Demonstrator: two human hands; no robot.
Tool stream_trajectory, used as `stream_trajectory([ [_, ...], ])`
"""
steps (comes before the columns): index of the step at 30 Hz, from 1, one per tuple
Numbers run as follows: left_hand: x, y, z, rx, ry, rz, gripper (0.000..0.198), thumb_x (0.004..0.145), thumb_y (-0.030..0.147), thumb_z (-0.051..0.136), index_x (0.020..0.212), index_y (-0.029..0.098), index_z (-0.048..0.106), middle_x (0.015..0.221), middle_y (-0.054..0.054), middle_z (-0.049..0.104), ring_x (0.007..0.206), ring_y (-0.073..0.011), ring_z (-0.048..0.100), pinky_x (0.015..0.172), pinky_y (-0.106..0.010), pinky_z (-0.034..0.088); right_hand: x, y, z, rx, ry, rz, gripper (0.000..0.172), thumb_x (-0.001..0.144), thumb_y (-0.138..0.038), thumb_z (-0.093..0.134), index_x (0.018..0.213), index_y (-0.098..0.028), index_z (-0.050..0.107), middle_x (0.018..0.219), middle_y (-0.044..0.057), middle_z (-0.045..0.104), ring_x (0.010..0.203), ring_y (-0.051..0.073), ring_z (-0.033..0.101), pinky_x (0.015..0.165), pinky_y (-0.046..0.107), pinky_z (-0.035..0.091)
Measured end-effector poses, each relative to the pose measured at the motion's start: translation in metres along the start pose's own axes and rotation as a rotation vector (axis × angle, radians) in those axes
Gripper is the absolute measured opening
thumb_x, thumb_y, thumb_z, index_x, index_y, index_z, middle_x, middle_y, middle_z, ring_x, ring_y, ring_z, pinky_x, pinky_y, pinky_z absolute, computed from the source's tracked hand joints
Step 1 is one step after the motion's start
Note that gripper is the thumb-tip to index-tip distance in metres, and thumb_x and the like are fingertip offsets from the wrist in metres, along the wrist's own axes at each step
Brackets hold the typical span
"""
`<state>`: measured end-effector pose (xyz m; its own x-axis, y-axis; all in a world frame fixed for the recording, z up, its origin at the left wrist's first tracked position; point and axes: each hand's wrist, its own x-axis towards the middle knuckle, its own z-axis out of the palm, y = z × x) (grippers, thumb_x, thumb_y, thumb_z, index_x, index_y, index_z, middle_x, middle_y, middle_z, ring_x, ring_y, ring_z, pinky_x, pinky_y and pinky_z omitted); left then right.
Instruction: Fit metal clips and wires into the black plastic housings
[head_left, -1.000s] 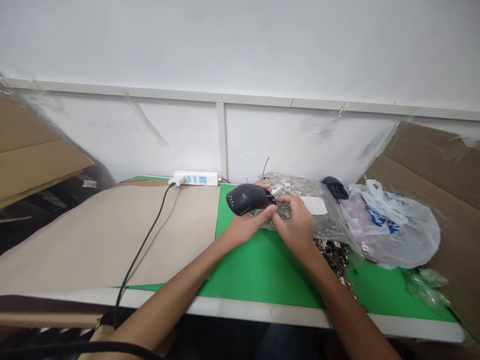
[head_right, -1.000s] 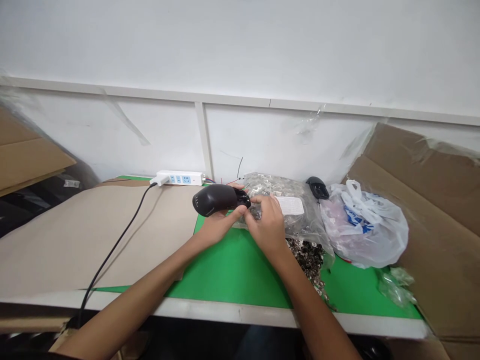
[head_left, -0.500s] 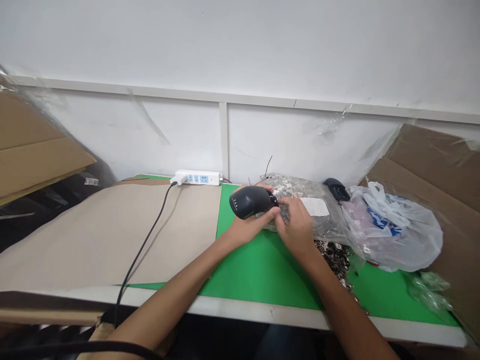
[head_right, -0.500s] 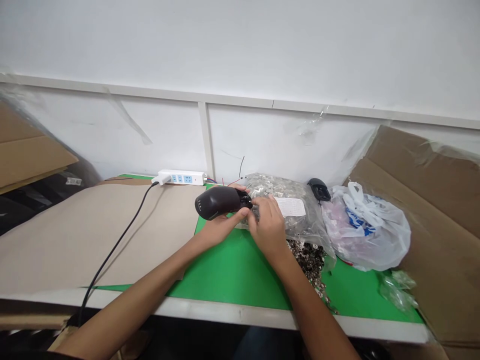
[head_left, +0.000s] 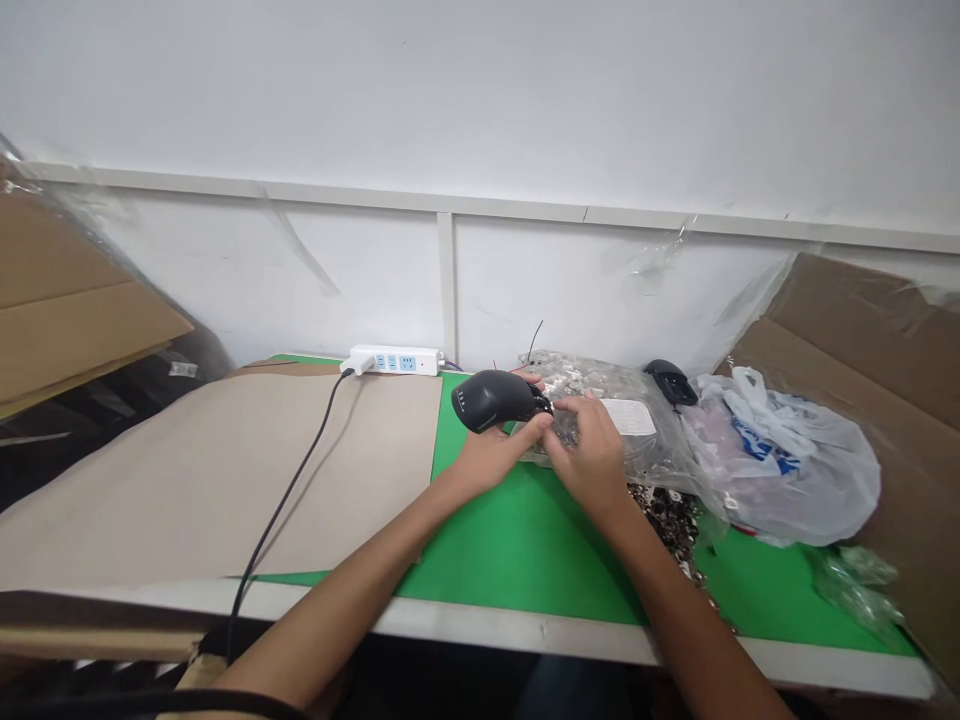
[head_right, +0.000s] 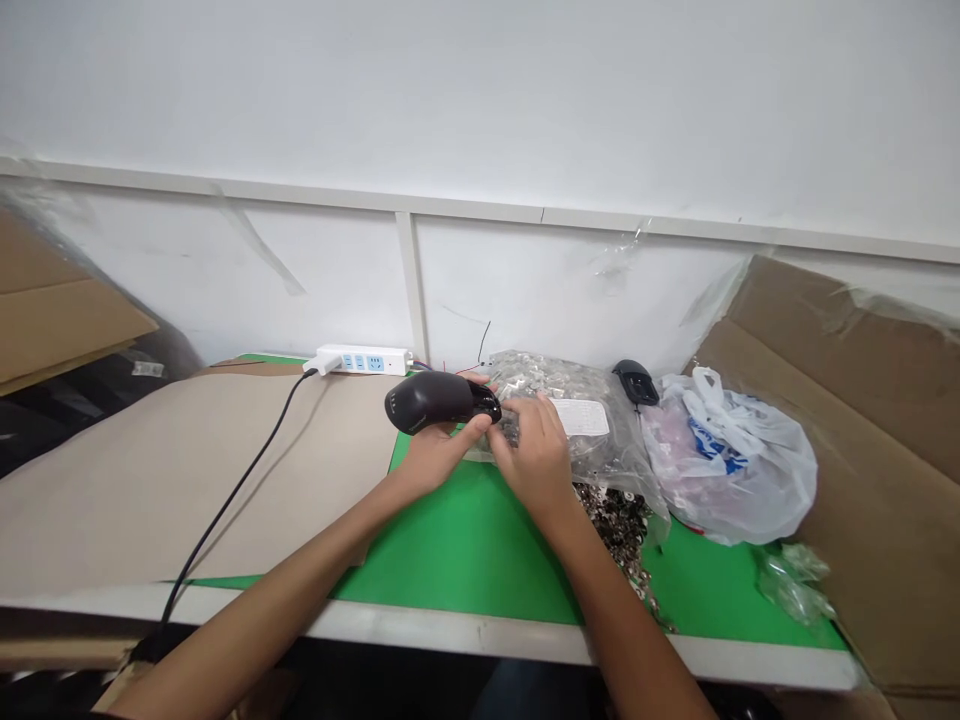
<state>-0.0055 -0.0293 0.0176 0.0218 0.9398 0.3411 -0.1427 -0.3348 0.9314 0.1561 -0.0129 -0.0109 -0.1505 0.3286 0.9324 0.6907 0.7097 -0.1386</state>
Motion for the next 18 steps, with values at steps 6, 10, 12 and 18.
stream_trajectory([
  [6, 0.004, 0.000, 0.005, -0.077, -0.010, 0.052, 0.050, 0.080, 0.054, 0.082, 0.115, 0.022, 0.067, 0.116, -0.008, 0.075, 0.121, -0.0265, 0.068, 0.113, -0.041, 0.052, 0.005, 0.001, -0.003, 0.009, 0.029, 0.122, 0.045, 0.091, -0.036, 0.074, 0.128, -0.019, 0.053, 0.111, 0.013, 0.067, 0.105, 0.029, 0.067, 0.089, 0.047, 0.060],
  [10, 0.011, 0.000, 0.005, -0.421, 0.020, -0.086, 0.060, 0.078, 0.063, 0.083, 0.113, 0.021, 0.058, 0.106, -0.008, 0.077, 0.092, -0.0229, 0.077, 0.081, -0.032, 0.062, 0.006, -0.001, -0.004, 0.013, 0.045, 0.103, 0.068, 0.087, -0.045, 0.081, 0.139, -0.018, 0.047, 0.121, 0.016, 0.064, 0.114, 0.032, 0.064, 0.096, 0.053, 0.058],
  [12, 0.016, 0.003, 0.002, -0.617, 0.000, -0.269, 0.057, 0.086, 0.070, 0.070, 0.107, 0.017, 0.060, 0.098, -0.009, 0.077, 0.081, -0.0214, 0.078, 0.064, -0.026, 0.060, 0.007, -0.001, -0.003, 0.029, 0.040, 0.095, 0.074, 0.086, -0.049, 0.082, 0.142, -0.018, 0.045, 0.125, 0.017, 0.062, 0.118, 0.034, 0.062, 0.099, 0.056, 0.057],
  [18, 0.023, 0.012, -0.006, -1.011, -0.014, -0.579, 0.065, 0.104, 0.065, 0.037, 0.110, 0.008, 0.067, 0.096, -0.011, 0.078, 0.079, -0.0169, 0.077, 0.057, -0.024, 0.060, 0.006, -0.002, -0.002, 0.085, -0.001, 0.098, 0.075, 0.089, -0.051, 0.078, 0.146, -0.020, 0.041, 0.131, 0.018, 0.059, 0.124, 0.035, 0.059, 0.104, 0.061, 0.053],
])
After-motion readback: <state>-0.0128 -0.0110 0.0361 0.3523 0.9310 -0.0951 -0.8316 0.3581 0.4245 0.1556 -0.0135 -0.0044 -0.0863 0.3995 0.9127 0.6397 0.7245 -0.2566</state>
